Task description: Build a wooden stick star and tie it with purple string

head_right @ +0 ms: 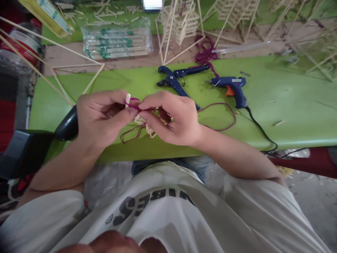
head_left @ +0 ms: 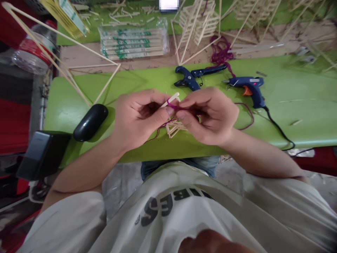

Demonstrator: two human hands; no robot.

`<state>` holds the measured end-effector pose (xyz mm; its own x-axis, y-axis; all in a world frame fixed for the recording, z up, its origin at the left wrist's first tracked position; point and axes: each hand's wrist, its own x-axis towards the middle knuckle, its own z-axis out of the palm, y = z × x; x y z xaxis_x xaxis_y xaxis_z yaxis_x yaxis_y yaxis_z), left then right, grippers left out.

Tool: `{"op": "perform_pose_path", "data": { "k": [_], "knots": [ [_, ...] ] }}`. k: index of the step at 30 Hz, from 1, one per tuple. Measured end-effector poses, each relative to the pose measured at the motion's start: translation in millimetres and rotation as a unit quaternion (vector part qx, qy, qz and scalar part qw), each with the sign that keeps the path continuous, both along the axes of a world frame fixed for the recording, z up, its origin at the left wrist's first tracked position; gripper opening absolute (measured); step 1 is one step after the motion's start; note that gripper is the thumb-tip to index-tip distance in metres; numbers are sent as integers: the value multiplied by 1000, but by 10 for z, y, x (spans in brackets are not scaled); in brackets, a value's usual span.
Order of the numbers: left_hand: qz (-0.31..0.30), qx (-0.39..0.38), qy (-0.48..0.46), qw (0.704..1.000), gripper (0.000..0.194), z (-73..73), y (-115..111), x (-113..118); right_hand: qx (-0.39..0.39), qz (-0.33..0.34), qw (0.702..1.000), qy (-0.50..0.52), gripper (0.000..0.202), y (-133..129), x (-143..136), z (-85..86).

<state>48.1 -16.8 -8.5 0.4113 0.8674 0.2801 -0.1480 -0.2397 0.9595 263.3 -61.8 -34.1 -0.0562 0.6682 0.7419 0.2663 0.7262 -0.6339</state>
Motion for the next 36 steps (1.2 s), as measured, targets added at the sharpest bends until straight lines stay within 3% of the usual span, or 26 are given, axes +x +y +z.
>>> {"op": "perform_pose_path", "data": {
  "k": [2, 5, 17, 25, 28, 32, 36],
  "knots": [
    [-3, -2, -9, 1000, 19, -1, 1, 9, 79, -26, 996, -28, 17, 50, 6, 21],
    [10, -2, -3, 1000, 18, -18, 8, 10, 135, -50, 988, -57, 19, 109, 26, 40],
    [16, -25, 4, 1000, 22, -27, -14, 24, 122, -105, 983, -88, 25, 57, 41, 50],
    [-14, -93, -4, 996, 27, 6, -65, 43, 223, -191, 934, -205, 14, 98, 118, -11],
    [-20, -91, -11, 996, 28, 60, -87, 50, 180, -183, 947, -192, 9, 71, 73, 21],
    [-27, -76, -5, 997, 35, 127, -99, 32, 26, -81, 992, -91, 7, 9, 25, 116],
    [-34, -52, 13, 998, 36, 153, -97, 25, -80, -6, 997, -14, 6, -13, 33, 170]
  ]
}}
